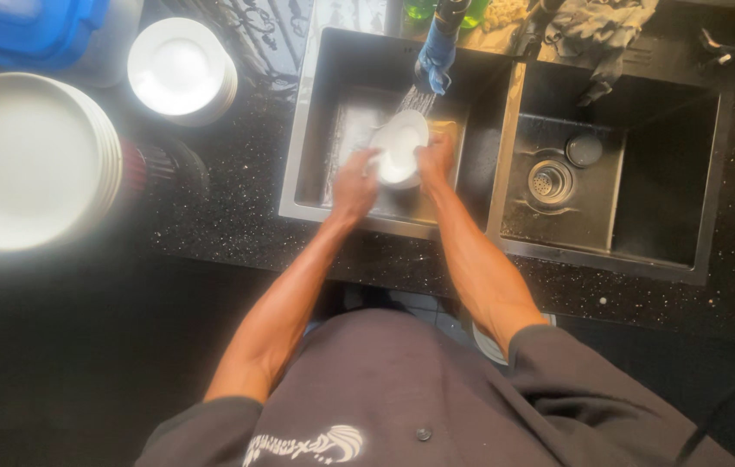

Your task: The person washes multiple white plates by hand under running water in a double-basin stainless steel sink, rinses them, and stacks them on the countertop. The person then rinses a cloth and wipes the sink and countertop surfaces.

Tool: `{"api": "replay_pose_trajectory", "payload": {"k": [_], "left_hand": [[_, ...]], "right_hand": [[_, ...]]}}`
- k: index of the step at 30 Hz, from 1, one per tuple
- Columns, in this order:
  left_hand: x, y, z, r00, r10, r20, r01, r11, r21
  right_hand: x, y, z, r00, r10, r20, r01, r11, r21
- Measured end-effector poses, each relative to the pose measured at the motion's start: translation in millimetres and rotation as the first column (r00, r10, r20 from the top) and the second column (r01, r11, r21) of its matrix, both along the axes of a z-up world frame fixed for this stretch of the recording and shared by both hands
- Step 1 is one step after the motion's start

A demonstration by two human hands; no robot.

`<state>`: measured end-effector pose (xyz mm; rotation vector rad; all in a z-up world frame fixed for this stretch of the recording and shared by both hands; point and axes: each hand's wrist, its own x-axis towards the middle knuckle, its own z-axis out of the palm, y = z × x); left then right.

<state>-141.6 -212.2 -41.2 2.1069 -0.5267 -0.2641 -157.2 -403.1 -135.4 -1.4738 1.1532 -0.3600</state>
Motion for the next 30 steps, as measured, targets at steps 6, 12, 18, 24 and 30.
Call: {"api": "replay_pose_trajectory", "payload": {"k": [6, 12, 18, 24, 30], "left_hand": [[21, -50, -36, 0.882, -0.468, 0.052, 0.430, 0.845, 0.317], [42, -95, -3, 0.883, -0.323, 0.339, 0.112, 0.849, 0.516], [27, -91, 22, 0.704, -0.662, 0.256, 0.511, 0.723, 0.465], [26, -83, 29, 0.851, -0.247, 0.464, 0.061, 0.923, 0.379], [66, -86, 31, 0.957, 0.201, -0.209, -0.237, 0.957, -0.168]], "right_hand": [[-37, 12, 37, 0.900, -0.132, 0.415, -0.023, 0.937, 0.348], [-53, 14, 49, 0.814, -0.239, 0.529, -0.025, 0.896, 0.444], [-37, -35, 75, 0.734, -0.298, 0.610, -0.184, 0.778, 0.601], [-29, -18, 75, 0.713, -0.384, 0.587, -0.055, 0.803, 0.593], [-40, -18, 79, 0.759, -0.131, 0.638, -0.078, 0.955, 0.288]]}}
